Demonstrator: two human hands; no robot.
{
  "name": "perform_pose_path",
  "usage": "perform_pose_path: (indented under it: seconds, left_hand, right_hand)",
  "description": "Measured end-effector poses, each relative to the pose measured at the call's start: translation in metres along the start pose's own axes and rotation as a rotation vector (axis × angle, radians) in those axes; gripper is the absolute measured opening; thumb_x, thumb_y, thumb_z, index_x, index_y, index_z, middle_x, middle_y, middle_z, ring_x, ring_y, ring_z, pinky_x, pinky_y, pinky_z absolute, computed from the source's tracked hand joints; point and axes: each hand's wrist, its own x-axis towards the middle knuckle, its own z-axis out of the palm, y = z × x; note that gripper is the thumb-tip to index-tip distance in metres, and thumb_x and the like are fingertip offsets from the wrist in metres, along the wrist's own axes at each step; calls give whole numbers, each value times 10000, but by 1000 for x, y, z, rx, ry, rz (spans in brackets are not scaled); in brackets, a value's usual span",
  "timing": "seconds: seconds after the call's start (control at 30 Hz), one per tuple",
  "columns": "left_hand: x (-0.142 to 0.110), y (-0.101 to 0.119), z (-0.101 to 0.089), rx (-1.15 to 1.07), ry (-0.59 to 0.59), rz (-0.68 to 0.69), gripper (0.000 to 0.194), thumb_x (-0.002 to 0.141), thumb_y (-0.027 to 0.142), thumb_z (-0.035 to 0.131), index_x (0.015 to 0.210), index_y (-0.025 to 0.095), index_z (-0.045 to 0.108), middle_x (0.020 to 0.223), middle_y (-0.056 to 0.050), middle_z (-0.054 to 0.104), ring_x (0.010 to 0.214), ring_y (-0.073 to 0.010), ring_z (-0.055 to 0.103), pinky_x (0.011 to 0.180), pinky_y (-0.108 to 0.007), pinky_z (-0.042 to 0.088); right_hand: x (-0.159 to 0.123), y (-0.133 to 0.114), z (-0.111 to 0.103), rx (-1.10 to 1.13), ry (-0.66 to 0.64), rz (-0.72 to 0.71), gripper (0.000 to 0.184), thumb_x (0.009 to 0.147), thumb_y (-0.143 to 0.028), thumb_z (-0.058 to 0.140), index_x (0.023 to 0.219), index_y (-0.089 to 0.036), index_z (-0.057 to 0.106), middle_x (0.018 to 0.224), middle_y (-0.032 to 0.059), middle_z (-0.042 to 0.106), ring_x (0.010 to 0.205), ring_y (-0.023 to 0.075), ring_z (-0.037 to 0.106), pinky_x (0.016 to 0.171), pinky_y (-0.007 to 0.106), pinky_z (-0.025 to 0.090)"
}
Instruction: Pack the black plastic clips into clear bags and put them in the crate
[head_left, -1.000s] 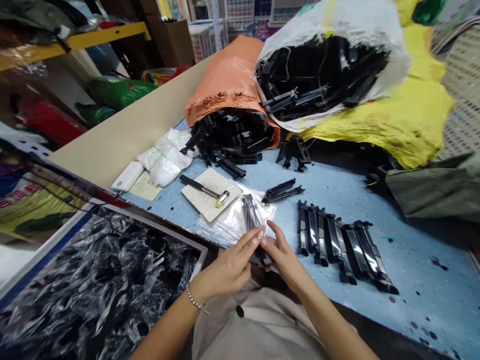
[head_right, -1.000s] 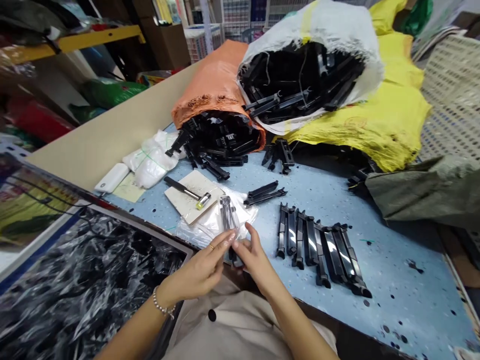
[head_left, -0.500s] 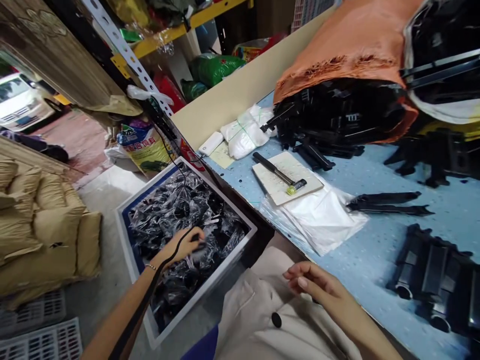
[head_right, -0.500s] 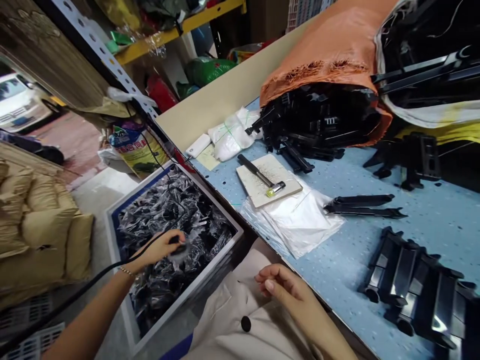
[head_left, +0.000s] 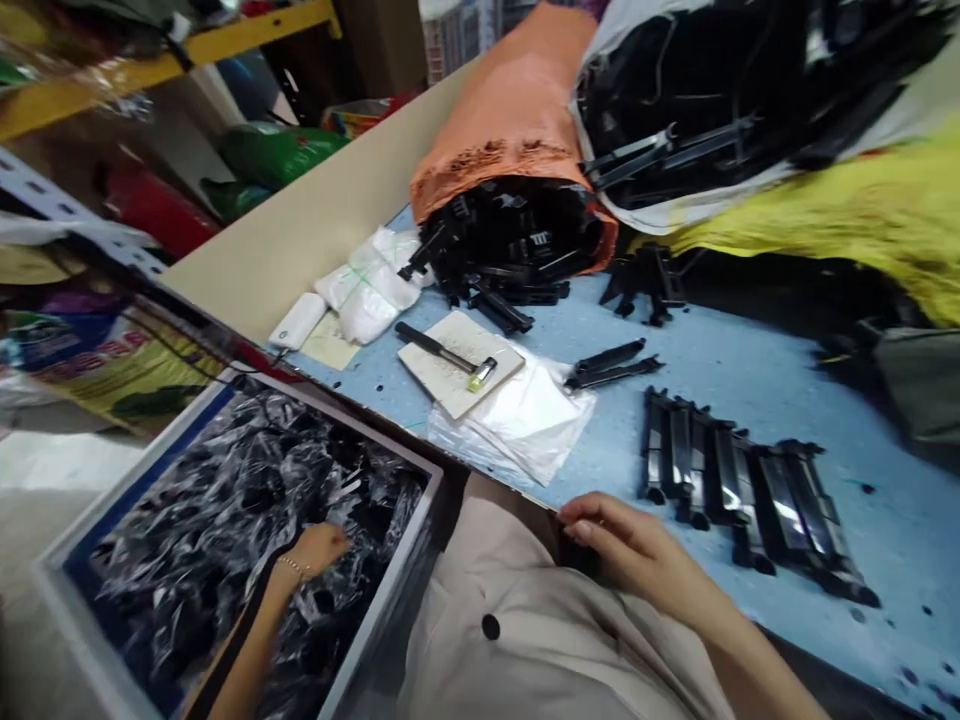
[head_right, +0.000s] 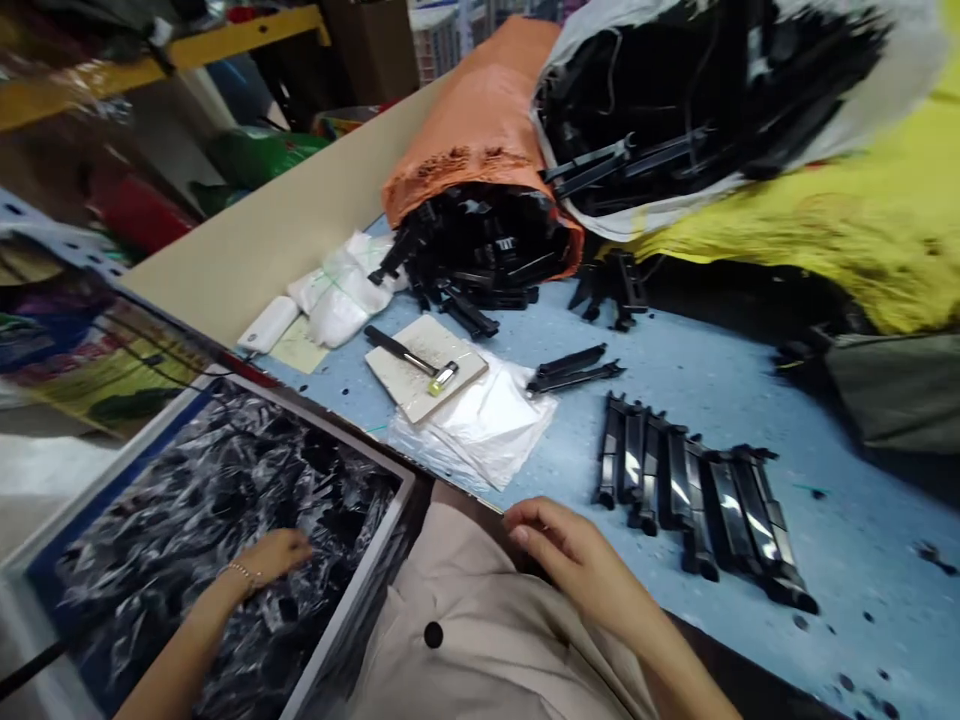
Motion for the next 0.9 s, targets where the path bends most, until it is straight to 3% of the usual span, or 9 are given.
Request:
perform_pose_path:
  seconds: [0.07, 0.13, 0.2, 0.3, 0.43, 0.53, 0.67, 0.8, 0.9]
  left_hand:
    - [11, 59, 2, -33, -99, 210, 315, 818, 401, 572, 595, 183, 612, 590, 35, 590, 619, -145, 567, 639, -243, 416]
    - [11, 129, 5, -121, -121, 593, 346, 889, 406, 467, 707, 182, 658, 713, -3, 640, 699, -153, 582, 675, -246, 427]
    - [11, 197, 14, -148, 109, 806, 355, 929, 358, 410, 777, 174, 673, 816, -51, 652, 800, -177, 589, 759, -281, 444]
    - [23, 266, 32, -10, 441, 824, 218, 861, 304, 559, 920, 126, 669, 1000, -139, 622, 983, -264, 552, 864, -383, 444]
    - [55, 280, 36, 13, 425, 785, 89, 808, 142, 598, 728, 158, 634, 866, -70, 593, 825, -192, 576, 749, -315, 478]
    - [68, 270, 27, -47, 394, 767, 108, 790, 218, 661, 717, 170, 597, 795, -15, 564, 721, -141, 571, 682, -263, 477]
    - [68, 278, 28, -56, 500, 800, 366, 718, 431, 734, 932, 162, 609, 994, -82, 573, 922, -231, 570, 780, -339, 475]
    - [75, 292, 36, -81, 458, 848, 82, 833, 237, 596, 800, 173, 635, 934, -78, 592, 924, -223, 571, 812, -338, 452]
    - [84, 289, 31, -166, 413, 823, 135, 817, 175, 590, 684, 176, 613, 798, -30, 592, 774, -164, 587, 740, -287, 462]
  right_hand:
    - [-6, -3, -39, -328, 171, -16, 314, 918, -436, 455, 1058, -230, 645, 1066, 83, 694, 966, 243, 642, 840, 370, 497]
    - [-8, -4, -74, -701, 358, 78, 315, 933, -401, 417, 1070, -218, 634, 1039, 100, 706, 878, 269, 670, 734, 378, 507]
    - [-5, -3, -94, -1065, 408, 228, 318, 943, -369, 392, 986, -178, 641, 871, 123, 719, 712, 294, 680, 582, 365, 473]
    - [2, 1, -90, -1367, 325, 328, 372, 944, -411, 407, 844, -126, 623, 686, 142, 673, 620, 312, 667, 487, 322, 395]
    - [11, 10, -60, -1423, 415, 288, 492, 911, -525, 445, 963, -55, 578, 848, 205, 654, 712, 301, 672, 497, 295, 383]
    - [14, 17, -53, -1384, 440, 278, 406, 898, -433, 496, 1087, -75, 522, 912, 187, 644, 772, 290, 661, 529, 294, 398]
    - [23, 20, -55, -1291, 427, 289, 490, 853, -387, 554, 1215, -75, 448, 951, 194, 654, 874, 326, 631, 603, 331, 432]
    - [38, 17, -67, -1168, 413, 286, 562, 849, -330, 532, 1333, -82, 390, 1026, 204, 659, 935, 346, 619, 664, 360, 445]
    - [47, 15, -84, -953, 494, 282, 542, 851, -344, 521, 1335, -117, 434, 1085, 192, 659, 947, 332, 626, 717, 368, 453]
